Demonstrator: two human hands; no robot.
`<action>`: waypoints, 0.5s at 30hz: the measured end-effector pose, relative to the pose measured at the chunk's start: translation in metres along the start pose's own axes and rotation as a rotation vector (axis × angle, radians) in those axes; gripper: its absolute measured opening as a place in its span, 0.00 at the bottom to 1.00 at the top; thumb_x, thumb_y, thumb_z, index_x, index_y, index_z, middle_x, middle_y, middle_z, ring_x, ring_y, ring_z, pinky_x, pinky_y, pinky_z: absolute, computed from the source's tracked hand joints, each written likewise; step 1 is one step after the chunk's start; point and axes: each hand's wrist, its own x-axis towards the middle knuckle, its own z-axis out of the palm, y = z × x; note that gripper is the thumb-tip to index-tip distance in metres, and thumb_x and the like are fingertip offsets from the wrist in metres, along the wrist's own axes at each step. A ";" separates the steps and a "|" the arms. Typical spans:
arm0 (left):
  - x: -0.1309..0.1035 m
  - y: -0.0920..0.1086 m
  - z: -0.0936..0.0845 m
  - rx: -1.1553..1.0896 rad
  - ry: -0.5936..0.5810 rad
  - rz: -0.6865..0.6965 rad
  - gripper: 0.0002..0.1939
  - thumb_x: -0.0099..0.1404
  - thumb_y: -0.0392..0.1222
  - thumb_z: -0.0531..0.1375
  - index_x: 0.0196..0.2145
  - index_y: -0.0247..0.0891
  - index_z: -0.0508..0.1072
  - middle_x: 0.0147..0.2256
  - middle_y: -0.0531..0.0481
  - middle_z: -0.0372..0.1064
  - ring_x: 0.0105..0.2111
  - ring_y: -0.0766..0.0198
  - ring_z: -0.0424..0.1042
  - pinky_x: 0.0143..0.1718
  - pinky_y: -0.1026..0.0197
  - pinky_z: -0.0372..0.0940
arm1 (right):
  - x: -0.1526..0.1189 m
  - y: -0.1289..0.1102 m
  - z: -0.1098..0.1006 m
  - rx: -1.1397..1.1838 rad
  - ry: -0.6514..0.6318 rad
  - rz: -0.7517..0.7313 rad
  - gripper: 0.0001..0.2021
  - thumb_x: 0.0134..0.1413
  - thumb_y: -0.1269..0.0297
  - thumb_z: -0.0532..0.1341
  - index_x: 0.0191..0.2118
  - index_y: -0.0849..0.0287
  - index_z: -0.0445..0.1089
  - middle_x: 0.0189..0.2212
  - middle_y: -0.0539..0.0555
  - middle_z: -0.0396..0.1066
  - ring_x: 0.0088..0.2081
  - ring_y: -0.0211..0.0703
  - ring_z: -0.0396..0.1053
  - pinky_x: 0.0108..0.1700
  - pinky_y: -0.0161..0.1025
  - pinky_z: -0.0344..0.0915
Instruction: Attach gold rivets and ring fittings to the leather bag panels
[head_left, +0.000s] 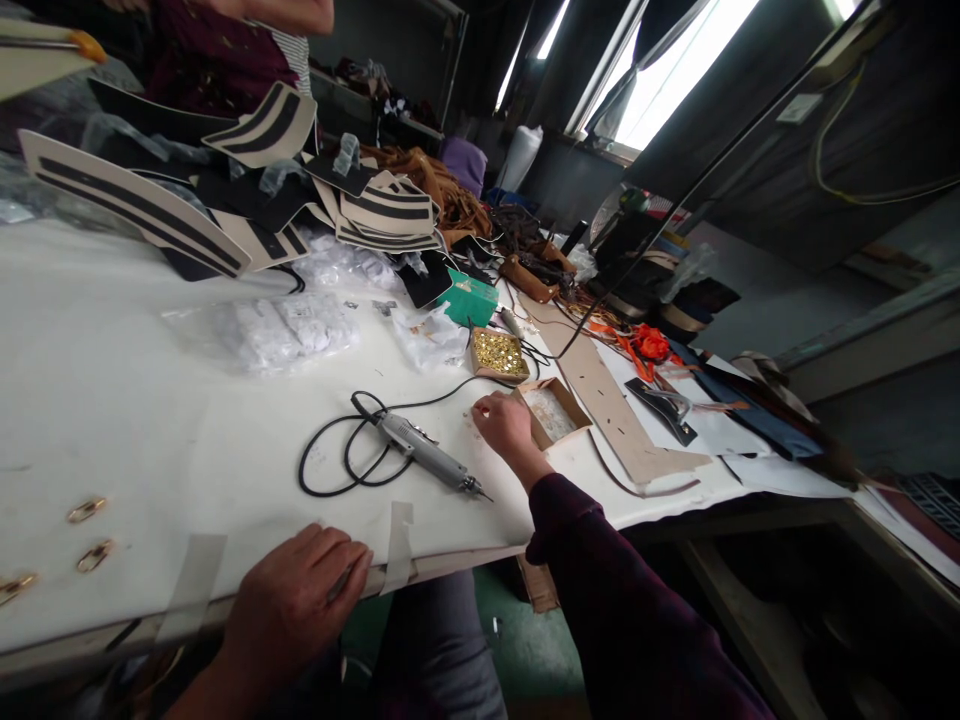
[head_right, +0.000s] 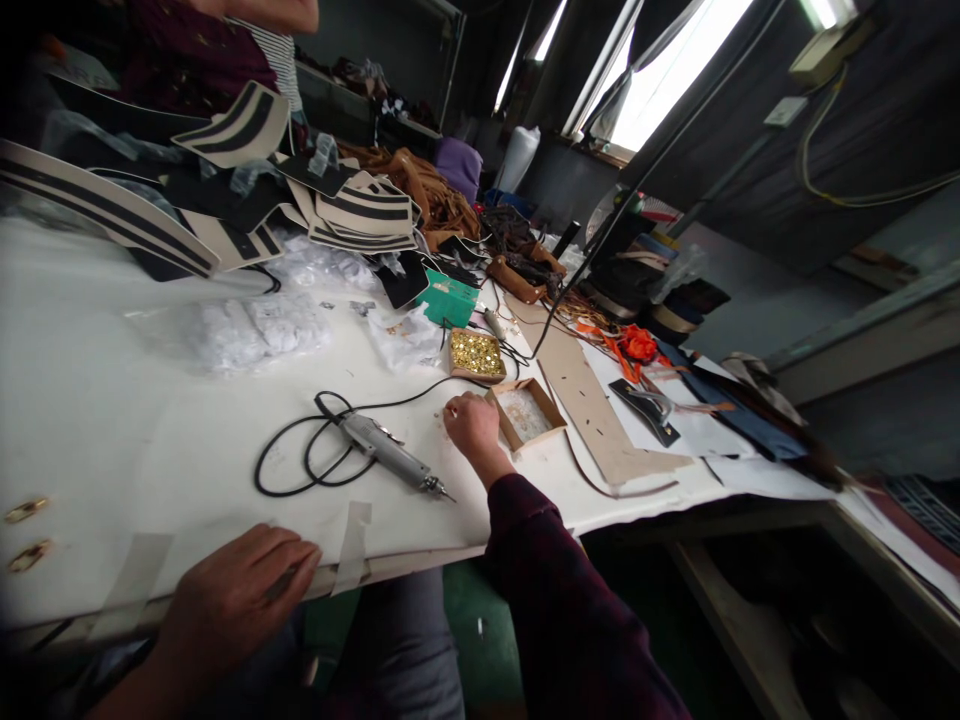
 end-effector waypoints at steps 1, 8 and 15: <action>0.000 0.000 0.000 -0.002 0.002 -0.001 0.09 0.73 0.38 0.60 0.34 0.43 0.76 0.29 0.50 0.74 0.30 0.62 0.74 0.34 0.58 0.67 | 0.000 -0.001 0.000 -0.008 -0.002 -0.001 0.10 0.64 0.64 0.61 0.40 0.53 0.82 0.41 0.54 0.81 0.42 0.47 0.74 0.44 0.40 0.61; -0.001 0.000 0.000 -0.016 -0.001 -0.017 0.09 0.72 0.37 0.60 0.33 0.43 0.77 0.29 0.50 0.73 0.30 0.61 0.73 0.34 0.58 0.67 | 0.002 -0.003 -0.006 -0.024 -0.022 -0.028 0.11 0.64 0.64 0.59 0.40 0.54 0.81 0.41 0.54 0.81 0.41 0.46 0.74 0.42 0.40 0.59; -0.001 0.000 0.001 -0.017 -0.002 -0.016 0.09 0.72 0.37 0.60 0.33 0.43 0.77 0.28 0.50 0.72 0.30 0.61 0.73 0.34 0.58 0.67 | 0.003 -0.005 -0.009 -0.026 -0.094 -0.081 0.09 0.60 0.68 0.60 0.37 0.56 0.80 0.39 0.56 0.80 0.40 0.46 0.73 0.44 0.41 0.58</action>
